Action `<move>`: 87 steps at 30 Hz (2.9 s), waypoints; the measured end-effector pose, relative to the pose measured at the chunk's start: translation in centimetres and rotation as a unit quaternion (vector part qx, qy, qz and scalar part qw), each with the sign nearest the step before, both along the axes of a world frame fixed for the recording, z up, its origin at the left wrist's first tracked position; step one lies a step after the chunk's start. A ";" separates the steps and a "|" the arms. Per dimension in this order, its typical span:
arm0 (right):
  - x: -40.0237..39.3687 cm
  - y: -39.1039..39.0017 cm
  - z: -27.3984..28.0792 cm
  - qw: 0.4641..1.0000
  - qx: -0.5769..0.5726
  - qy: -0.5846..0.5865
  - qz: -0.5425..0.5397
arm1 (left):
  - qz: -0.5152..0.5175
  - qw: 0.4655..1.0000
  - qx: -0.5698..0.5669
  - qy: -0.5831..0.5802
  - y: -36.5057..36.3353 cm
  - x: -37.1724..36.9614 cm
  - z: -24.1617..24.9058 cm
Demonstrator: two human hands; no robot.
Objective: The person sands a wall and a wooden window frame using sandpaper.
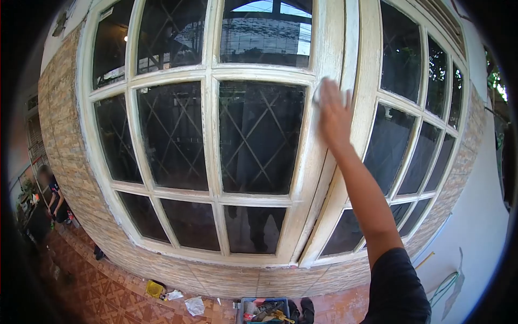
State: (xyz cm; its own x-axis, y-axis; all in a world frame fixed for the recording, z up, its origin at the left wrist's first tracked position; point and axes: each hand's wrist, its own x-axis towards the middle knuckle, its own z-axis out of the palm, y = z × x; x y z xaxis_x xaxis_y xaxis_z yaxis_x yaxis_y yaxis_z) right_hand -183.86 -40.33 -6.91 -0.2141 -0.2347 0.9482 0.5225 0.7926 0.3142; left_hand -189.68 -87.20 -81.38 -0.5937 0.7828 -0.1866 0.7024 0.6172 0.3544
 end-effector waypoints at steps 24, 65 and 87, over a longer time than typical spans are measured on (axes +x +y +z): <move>1.6 -0.6 1.5 0.996 0.063 -0.063 -0.004 | -0.002 0.999 -0.023 -0.024 -1.3 2.1 -0.5; -1.7 -1.5 -6.3 0.995 -0.050 0.026 0.079 | 0.016 0.993 -0.080 -0.084 -10.5 9.1 -4.5; 0.0 -1.3 -16.2 0.987 -0.130 -0.066 0.061 | 0.033 0.989 -0.076 -0.122 -12.4 11.2 -5.8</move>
